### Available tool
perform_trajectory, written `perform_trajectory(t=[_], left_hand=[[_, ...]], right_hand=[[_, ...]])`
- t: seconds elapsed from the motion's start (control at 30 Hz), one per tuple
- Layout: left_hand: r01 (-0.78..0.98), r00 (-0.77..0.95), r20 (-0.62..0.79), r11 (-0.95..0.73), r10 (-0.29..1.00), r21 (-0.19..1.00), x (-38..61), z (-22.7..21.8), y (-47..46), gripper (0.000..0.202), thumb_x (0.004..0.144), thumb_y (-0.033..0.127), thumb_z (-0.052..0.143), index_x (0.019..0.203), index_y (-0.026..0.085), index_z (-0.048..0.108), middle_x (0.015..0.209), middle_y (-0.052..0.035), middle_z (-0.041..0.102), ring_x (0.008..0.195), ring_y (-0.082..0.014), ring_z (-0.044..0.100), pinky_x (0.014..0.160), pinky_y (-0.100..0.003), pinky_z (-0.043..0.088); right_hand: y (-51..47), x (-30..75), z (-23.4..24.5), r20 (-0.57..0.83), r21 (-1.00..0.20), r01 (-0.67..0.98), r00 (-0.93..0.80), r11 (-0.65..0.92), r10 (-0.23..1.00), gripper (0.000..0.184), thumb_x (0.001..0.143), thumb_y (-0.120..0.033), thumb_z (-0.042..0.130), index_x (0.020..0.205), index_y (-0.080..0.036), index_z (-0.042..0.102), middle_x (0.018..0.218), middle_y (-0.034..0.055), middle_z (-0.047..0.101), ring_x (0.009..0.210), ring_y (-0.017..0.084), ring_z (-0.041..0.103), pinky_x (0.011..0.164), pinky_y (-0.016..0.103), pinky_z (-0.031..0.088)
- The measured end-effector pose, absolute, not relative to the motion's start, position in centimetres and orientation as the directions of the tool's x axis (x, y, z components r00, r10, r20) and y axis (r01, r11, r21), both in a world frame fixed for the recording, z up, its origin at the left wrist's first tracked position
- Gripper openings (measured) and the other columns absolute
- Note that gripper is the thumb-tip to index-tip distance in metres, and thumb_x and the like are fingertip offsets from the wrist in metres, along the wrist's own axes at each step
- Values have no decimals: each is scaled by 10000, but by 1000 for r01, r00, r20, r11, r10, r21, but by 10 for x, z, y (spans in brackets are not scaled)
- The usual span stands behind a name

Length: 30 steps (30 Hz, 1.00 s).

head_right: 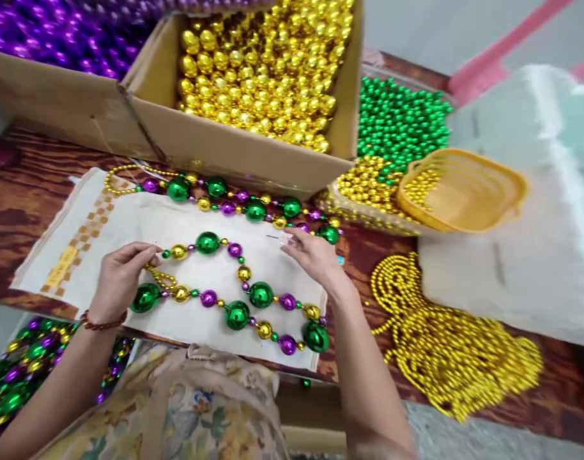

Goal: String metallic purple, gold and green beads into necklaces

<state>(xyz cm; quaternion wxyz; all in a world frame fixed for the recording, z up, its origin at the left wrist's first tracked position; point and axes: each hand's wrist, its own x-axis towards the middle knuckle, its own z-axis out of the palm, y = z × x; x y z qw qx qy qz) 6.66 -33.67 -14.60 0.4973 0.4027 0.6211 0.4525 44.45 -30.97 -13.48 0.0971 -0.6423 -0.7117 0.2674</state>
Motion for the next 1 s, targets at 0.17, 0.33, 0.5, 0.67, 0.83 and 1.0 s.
perform_trajectory(t=[0.17, 0.33, 0.5, 0.67, 0.83, 1.0], left_hand=[[91, -71, -182, 188, 981, 978, 88, -124, -332, 86, 810, 354, 737, 779, 276, 756, 662, -20, 653, 670, -183, 557, 634, -308, 455], [24, 86, -193, 192, 977, 981, 118, -100, -326, 151, 800, 336, 738, 749, 193, 737, 621, -22, 636, 600, -142, 562, 634, -274, 452], [-73, 245, -247, 272, 937, 960, 146, -85, -318, 190, 781, 327, 727, 720, 148, 723, 574, -32, 629, 537, -124, 563, 576, -250, 447], [-52, 258, -273, 296, 927, 954, 154, -87, -307, 213, 749, 344, 746, 716, 135, 720, 549, -37, 630, 515, -121, 563, 539, -233, 434], [71, 262, -254, 244, 931, 967, 145, -86, -302, 226, 766, 349, 726, 703, 131, 714, 579, -43, 636, 539, -119, 564, 559, -229, 449], [176, 234, -215, 176, 948, 968, 123, -90, -293, 235, 786, 353, 698, 693, 138, 693, 577, -25, 609, 529, -108, 528, 536, -217, 432]], right_hand=[[-368, 499, -153, -192, -403, 905, 60, -134, 980, 312, 895, -382, 579, 1133, -211, 685, 1061, 92, 748, 907, 263, 700, 767, 366, 529], [-383, 512, -177, -70, -302, 953, 10, -31, 997, 302, 902, -326, 547, 1103, -172, 711, 1027, 131, 724, 974, 289, 651, 862, 412, 495], [-386, 524, -178, -79, -110, 992, 52, -61, 996, 357, 929, -376, 521, 1167, -191, 712, 1078, 160, 705, 964, 342, 615, 780, 445, 460], [-364, 465, -136, 104, -357, 931, -48, 82, 993, 314, 953, -343, 495, 1141, -202, 703, 1129, 163, 688, 970, 313, 629, 834, 470, 483], [-318, 357, -102, 197, -793, 510, -305, 334, 932, 330, 957, -390, 547, 1218, -213, 647, 1250, 106, 655, 794, 167, 657, 775, 321, 520], [-287, 316, -113, 84, -907, 360, -354, 219, 931, 226, 924, -315, 556, 814, -181, 702, 674, 4, 676, 637, 147, 606, 620, 242, 427]])
